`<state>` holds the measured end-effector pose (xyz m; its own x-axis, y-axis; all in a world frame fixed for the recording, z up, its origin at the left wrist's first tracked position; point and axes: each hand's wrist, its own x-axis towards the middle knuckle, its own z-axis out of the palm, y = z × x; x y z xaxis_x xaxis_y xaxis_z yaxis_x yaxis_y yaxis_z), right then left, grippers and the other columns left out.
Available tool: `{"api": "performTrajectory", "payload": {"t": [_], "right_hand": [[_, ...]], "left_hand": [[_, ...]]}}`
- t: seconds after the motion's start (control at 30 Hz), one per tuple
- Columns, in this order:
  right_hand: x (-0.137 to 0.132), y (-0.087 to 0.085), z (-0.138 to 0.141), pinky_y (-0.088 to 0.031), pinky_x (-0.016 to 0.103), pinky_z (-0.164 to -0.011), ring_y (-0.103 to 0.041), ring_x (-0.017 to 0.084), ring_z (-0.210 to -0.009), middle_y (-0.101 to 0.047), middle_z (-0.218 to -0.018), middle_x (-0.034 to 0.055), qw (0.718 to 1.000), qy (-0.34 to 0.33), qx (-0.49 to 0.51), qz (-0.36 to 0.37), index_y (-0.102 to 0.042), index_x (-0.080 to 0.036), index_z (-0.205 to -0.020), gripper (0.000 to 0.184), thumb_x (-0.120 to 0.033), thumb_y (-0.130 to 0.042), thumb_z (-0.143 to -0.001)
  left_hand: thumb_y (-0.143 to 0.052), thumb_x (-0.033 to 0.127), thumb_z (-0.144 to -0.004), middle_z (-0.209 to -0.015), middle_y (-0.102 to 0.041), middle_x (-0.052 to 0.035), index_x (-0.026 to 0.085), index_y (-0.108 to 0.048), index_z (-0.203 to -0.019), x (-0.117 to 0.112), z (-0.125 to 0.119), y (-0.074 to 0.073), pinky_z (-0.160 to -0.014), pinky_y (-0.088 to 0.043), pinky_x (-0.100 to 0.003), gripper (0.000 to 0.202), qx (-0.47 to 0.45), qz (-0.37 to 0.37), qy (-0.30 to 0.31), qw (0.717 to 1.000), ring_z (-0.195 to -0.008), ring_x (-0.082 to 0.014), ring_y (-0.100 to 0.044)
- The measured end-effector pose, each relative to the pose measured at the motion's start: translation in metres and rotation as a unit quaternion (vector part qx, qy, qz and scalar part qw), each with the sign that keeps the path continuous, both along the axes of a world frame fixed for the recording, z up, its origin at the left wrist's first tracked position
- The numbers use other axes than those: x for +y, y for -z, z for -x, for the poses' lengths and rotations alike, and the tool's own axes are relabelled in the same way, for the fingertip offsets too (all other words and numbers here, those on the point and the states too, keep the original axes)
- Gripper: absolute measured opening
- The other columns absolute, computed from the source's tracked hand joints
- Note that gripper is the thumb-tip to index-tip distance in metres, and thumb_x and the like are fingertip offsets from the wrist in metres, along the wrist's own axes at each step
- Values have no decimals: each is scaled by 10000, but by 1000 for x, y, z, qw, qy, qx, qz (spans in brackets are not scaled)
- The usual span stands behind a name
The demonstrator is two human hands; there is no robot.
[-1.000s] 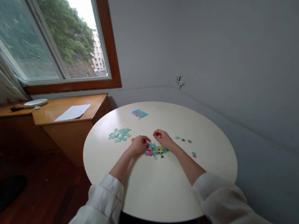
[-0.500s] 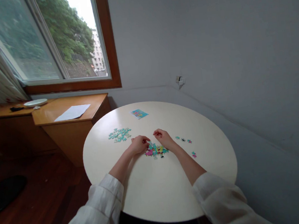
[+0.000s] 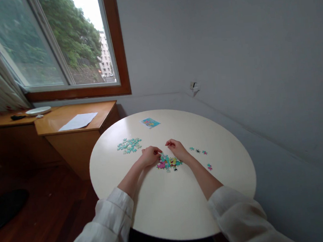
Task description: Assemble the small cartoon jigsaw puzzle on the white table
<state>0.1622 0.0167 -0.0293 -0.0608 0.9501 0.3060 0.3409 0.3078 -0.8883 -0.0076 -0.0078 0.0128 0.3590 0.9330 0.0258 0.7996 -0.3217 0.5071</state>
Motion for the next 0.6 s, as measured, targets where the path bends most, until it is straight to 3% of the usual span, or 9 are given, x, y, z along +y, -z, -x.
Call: {"api": "performTrajectory", "payload": {"t": [0.2, 0.6], "right_hand": [[1, 1, 0, -405, 257, -612, -503, 120, -611, -594, -719, -4, 1000, 6, 1, 3, -560, -187, -712, 136, -184, -439, -649], [3, 3, -1, -414, 255, -615, -520, 120, -625, -606, -739, 2, 1000, 21, -9, -2, -563, -184, -717, 156, -171, -424, -648]], "left_hand": [[-507, 207, -753, -819, -696, -54, 193, -697, -943, 1, 0, 2, -859, -378, -350, 269, -7, -7, 1, 1000, -804, -203, -606], [-477, 186, -754, -844, -704, -60, 159, -700, -849, 8, 2, 10, -736, -434, -265, 244, -80, -13, -25, 996, -769, -171, -610]]}}
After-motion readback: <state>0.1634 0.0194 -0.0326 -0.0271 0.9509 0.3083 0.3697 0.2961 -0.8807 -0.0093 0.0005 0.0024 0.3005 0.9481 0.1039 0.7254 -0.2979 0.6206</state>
